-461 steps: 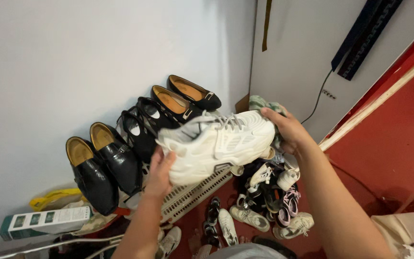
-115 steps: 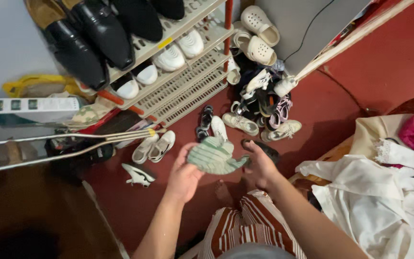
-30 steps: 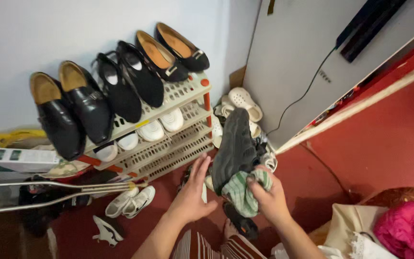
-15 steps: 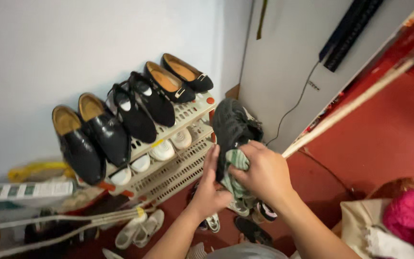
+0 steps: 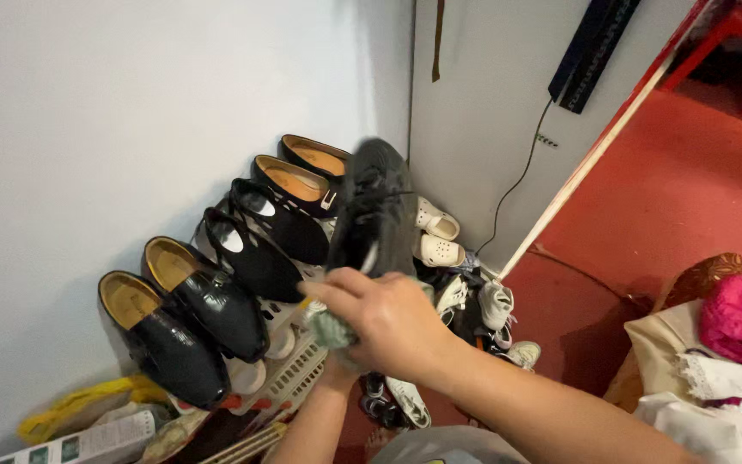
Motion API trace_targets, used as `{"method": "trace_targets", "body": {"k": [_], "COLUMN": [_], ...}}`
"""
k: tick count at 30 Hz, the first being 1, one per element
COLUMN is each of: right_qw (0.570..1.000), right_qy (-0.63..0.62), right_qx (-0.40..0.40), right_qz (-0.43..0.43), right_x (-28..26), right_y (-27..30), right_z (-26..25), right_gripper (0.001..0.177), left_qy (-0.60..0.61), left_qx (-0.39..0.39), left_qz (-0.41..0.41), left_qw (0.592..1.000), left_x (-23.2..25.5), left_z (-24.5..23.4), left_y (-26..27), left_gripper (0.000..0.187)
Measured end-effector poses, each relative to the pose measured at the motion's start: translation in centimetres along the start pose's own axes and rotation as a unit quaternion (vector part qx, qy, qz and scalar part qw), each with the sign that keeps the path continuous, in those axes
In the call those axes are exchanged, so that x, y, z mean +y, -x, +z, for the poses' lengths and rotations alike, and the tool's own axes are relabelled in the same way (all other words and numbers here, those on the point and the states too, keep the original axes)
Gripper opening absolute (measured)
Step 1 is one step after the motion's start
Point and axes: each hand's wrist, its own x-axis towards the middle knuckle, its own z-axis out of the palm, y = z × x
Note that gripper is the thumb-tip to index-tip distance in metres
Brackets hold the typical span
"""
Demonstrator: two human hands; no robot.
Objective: The person wipes a white sneaker with a cloth, then places it on a shoe rack. They then pick up a black sneaker and wipe it with the same cloth, handling each shoe individually.
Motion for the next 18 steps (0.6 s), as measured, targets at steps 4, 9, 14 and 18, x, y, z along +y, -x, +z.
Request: {"method": "trace_targets", "body": {"k": [4,9,14,18], "right_qw": [0.994,0.893,0.839,0.945], "right_qy": [-0.107,-0.23,-0.346,-0.151], "right_qx": [0.017,0.219,0.303,0.273], "right_qz": [-0.023,0.32,0.29,0.096], "right_x": [0.4,7.9,16.8,18.1], "right_y": [-1.0,0.0,2.6,3.1], "right_z": [-0.2,-6.1,-6.0,-3.3], "right_gripper": [0.059,0.032,0.022,0.03], "left_qy": [0.184,0.354,0.366,0.346], "left_qx": [0.058,0.081,0.029,0.016], "left_qz": [-0.09,-0.147,-0.135,-0.12], "left_qw": [0.977,0.92,0.92,0.93], "left_x": [1.2,5.7,8.6,8.9], "left_z": [0.9,1.6,2.8,4.3], "left_y": [-1.1,-1.8,-2.1,-3.0], "left_gripper": [0.066,0.075,0.081,0.079]}}
